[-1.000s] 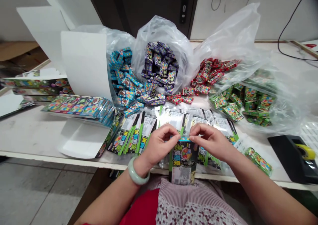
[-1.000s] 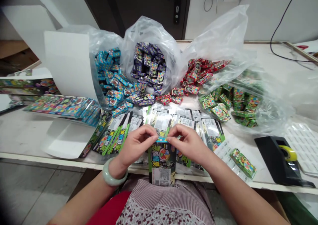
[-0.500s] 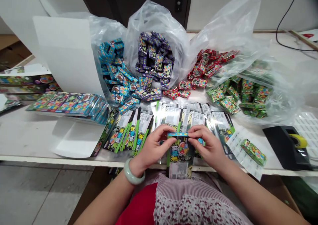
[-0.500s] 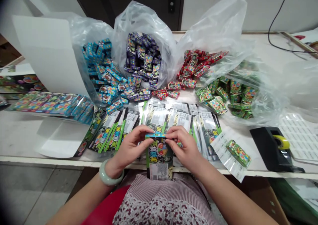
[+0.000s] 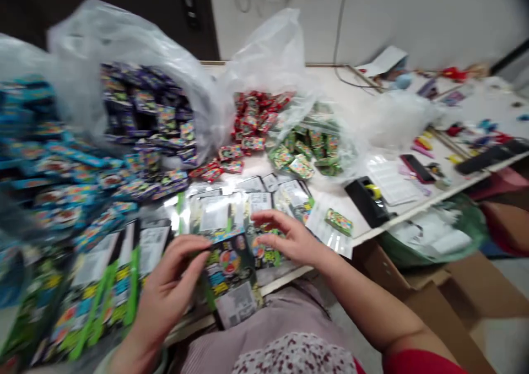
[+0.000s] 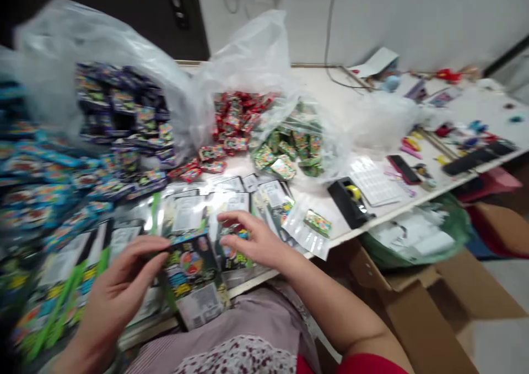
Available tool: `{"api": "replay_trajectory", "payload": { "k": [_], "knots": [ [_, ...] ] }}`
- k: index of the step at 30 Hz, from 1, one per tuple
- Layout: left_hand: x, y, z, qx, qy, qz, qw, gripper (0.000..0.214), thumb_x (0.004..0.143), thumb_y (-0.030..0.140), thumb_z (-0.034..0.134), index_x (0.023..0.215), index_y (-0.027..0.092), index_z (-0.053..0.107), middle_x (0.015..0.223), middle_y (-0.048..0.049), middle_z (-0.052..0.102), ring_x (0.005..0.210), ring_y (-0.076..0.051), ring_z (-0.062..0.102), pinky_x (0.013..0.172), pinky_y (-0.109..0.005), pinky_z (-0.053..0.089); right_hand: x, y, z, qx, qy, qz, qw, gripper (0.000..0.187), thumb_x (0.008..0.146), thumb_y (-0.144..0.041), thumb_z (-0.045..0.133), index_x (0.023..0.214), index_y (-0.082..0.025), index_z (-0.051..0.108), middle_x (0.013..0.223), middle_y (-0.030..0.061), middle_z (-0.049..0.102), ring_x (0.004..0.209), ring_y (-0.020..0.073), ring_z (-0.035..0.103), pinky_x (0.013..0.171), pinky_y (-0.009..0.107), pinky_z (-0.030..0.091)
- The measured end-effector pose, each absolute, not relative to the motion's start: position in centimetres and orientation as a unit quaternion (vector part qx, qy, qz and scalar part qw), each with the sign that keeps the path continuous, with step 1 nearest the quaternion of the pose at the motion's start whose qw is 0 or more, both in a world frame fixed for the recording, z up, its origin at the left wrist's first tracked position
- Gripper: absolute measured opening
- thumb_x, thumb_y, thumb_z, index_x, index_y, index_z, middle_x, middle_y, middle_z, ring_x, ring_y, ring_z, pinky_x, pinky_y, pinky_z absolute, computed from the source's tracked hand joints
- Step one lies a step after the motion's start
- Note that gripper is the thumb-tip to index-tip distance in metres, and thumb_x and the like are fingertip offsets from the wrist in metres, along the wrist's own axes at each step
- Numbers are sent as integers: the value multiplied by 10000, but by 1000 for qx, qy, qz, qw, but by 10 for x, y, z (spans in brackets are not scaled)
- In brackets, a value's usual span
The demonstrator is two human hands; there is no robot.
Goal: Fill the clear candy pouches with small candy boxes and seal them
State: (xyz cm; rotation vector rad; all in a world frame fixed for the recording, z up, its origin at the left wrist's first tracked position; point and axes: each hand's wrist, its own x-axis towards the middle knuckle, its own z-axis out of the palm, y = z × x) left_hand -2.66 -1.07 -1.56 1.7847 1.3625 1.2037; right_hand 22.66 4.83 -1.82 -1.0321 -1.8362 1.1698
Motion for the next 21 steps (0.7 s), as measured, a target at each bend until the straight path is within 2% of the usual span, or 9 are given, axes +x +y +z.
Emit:
{"api": "replay_trajectory", "payload": {
  "k": [2, 3, 5, 9, 14, 18, 21],
  "knots": [
    [-27, -4, -21, 653, 531, 457, 289, 118, 883, 225, 583, 980, 270, 634, 982, -5, 604, 911, -169, 579, 787, -276, 483, 276, 64, -27, -569, -650, 381, 330, 268, 831, -301, 621, 1092, -244, 639, 1022, 20, 707, 917, 172, 663, 823, 316, 531],
    [-26, -2, -22, 644, 537, 460, 291, 105, 874, 242, 596, 963, 275, 639, 975, 3, 606, 898, -167, 582, 776, -272, 483, 304, 71, -33, -632, -618, 333, 327, 229, 857, -294, 568, 1054, -215, 654, 1011, 43, 704, 917, 186, 659, 841, 339, 520],
    [-24, 1, -24, 635, 542, 466, 294, 83, 859, 263, 610, 931, 284, 645, 960, 13, 611, 878, -164, 587, 763, -268, 483, 355, 81, -44, -704, -574, 264, 325, 225, 862, -250, 512, 1006, -168, 665, 1026, 92, 676, 929, 217, 637, 879, 386, 485],
    [-19, 2, -25, 637, 540, 468, 289, 97, 842, 286, 616, 926, 322, 651, 966, 20, 617, 883, -183, 589, 782, -304, 484, 409, 89, -70, -773, -529, 198, 288, 144, 776, -195, 577, 861, -157, 687, 983, 107, 637, 892, 232, 619, 905, 382, 434],
    [-20, 1, -30, 626, 561, 460, 286, 104, 838, 319, 612, 929, 351, 651, 960, 23, 617, 879, -202, 592, 750, -333, 491, 417, 92, -92, -794, -503, 202, 276, 56, 736, -238, 603, 716, -191, 627, 822, 49, 622, 807, 205, 596, 825, 336, 442],
    [-18, 2, -27, 635, 555, 458, 281, 95, 849, 298, 602, 927, 328, 645, 950, 21, 616, 887, -191, 594, 776, -317, 494, 426, 88, -96, -784, -479, 257, 299, 142, 731, -342, 584, 680, -210, 565, 656, 2, 584, 696, 194, 576, 699, 325, 473],
    [-16, 4, -26, 643, 542, 459, 286, 93, 865, 276, 585, 938, 307, 633, 957, 16, 612, 886, -180, 594, 796, -310, 493, 431, 82, -85, -762, -466, 307, 328, 249, 720, -455, 577, 678, -216, 524, 619, -5, 560, 633, 179, 564, 638, 323, 482]
  ]
}}
